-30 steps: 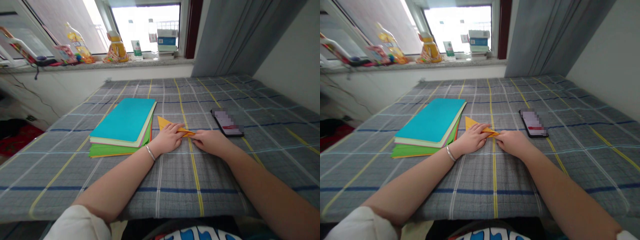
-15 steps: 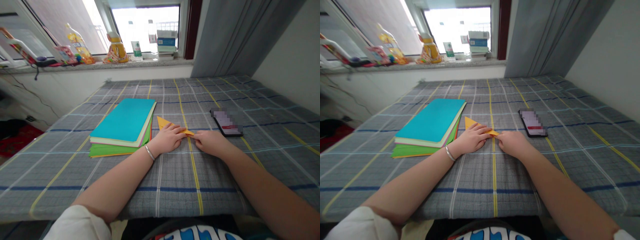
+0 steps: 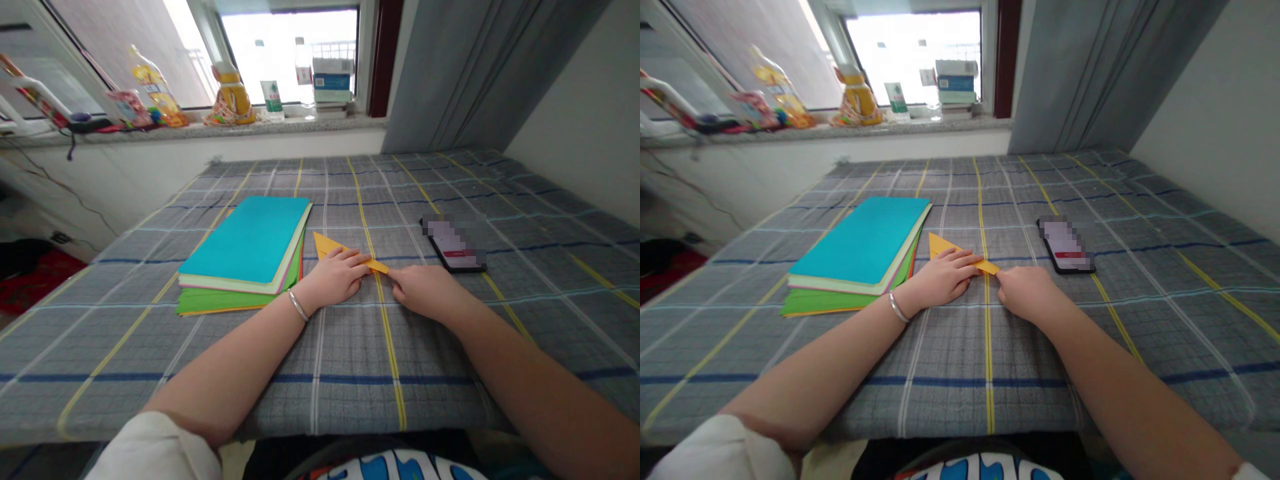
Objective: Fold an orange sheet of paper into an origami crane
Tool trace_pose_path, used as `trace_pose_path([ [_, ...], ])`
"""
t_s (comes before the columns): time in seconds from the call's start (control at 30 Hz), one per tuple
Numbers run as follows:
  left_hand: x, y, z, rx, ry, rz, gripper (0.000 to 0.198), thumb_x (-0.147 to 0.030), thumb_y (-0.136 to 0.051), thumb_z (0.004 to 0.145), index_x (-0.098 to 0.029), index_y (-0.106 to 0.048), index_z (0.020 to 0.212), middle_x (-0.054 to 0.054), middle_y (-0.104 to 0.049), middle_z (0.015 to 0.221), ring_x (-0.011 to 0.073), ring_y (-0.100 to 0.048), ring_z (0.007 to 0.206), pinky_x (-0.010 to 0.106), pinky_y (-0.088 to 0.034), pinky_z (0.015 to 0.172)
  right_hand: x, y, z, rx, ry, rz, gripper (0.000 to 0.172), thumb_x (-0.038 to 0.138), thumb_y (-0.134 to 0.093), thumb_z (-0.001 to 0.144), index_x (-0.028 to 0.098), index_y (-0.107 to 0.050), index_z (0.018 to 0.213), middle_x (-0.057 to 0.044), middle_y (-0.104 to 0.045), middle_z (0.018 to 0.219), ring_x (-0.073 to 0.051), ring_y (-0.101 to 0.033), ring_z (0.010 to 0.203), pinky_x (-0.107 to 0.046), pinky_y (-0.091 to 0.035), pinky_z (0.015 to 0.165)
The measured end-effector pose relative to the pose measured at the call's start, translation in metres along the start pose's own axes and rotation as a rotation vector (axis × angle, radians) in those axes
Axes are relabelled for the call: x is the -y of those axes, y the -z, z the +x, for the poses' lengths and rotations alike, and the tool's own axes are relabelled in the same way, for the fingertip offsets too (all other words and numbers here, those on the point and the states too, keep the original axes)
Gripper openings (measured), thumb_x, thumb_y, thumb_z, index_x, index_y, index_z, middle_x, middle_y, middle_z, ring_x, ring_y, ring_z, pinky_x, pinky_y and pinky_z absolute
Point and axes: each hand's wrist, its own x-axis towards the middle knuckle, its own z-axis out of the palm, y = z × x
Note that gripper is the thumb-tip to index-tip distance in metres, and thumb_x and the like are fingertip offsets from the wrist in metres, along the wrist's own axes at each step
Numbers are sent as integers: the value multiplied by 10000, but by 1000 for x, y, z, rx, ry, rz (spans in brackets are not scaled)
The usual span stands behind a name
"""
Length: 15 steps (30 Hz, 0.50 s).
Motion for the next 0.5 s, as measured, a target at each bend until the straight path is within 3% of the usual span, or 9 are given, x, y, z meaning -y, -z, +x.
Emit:
trace_pose_path([
  [0.5,2,2,-1,38,-21,26,266,-230,-417,947,-193,-607,1130,73,-512,1421,286,-479,1298,481,-405,1041,-9,-1,1,33,-16,53,367,227,-439,839,260,-687,1107,-97,-747,934,-272,-693,815,-333,-436,610],
])
